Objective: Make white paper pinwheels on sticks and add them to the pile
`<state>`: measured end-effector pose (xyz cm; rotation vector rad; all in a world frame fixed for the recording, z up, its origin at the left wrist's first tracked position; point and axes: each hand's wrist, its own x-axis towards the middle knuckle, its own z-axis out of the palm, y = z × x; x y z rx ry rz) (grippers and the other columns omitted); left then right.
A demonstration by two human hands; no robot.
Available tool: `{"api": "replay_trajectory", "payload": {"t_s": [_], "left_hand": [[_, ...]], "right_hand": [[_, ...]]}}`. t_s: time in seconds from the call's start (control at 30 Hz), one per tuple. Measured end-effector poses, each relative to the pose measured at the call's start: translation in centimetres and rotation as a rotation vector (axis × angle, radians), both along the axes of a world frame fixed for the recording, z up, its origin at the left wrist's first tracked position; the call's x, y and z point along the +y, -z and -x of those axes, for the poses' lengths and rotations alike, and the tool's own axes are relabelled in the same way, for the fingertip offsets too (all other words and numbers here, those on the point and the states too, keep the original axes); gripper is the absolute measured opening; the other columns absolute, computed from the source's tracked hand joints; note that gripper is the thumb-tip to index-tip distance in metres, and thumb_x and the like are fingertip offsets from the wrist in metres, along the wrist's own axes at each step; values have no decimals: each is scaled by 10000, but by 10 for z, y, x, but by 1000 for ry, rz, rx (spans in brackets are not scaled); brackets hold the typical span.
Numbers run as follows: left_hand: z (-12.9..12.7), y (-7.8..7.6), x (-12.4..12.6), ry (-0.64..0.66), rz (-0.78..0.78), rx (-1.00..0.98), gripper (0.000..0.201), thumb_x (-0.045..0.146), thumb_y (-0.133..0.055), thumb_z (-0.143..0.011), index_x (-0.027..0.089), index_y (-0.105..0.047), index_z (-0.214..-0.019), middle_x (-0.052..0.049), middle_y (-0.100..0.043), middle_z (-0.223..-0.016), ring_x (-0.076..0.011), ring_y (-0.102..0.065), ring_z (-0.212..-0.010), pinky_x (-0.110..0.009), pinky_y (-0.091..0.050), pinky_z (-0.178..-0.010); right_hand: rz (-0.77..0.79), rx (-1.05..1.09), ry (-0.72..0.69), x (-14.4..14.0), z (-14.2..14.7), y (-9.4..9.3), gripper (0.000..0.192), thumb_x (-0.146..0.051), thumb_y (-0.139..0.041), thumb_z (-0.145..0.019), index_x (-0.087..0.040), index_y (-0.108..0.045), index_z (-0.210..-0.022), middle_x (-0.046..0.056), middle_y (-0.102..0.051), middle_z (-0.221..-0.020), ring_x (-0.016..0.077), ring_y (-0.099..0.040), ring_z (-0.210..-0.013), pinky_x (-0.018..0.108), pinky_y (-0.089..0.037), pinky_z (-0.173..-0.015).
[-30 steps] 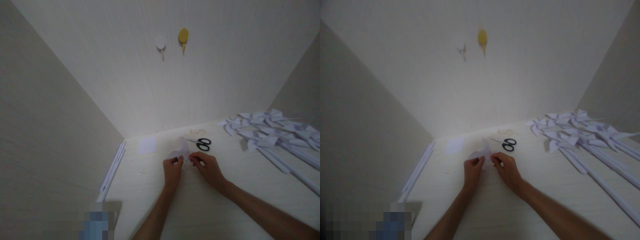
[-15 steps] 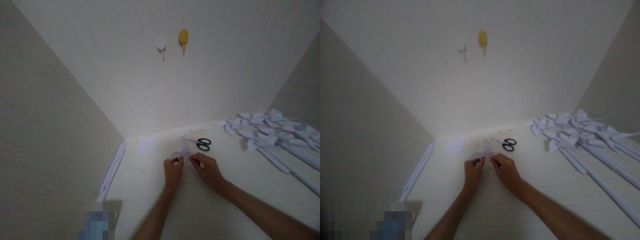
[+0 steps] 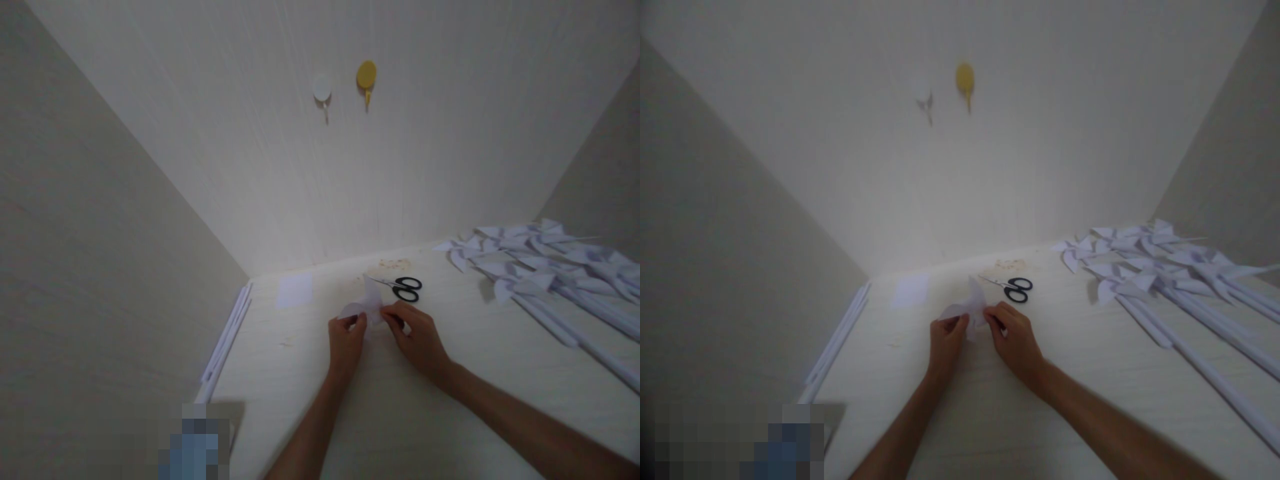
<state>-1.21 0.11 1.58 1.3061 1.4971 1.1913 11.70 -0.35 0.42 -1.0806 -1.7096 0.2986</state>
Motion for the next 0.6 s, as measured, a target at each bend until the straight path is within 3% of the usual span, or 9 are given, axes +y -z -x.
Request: {"api": "replay_trajectory", "payload": {"t_s": [0.6], "left_hand": [[-1,-2,0,-20,-47,81,231,314,-561,-603,108,-651,-551,-30,-607,-552,-162,-539,-562,-262,-410,-538]], "right_hand": [[16,46,-46,3,-2,3,157,-175,-412,-797,-189,-561,-752,46,-574,-706,153,-545,-671,268,-449,-617]]}}
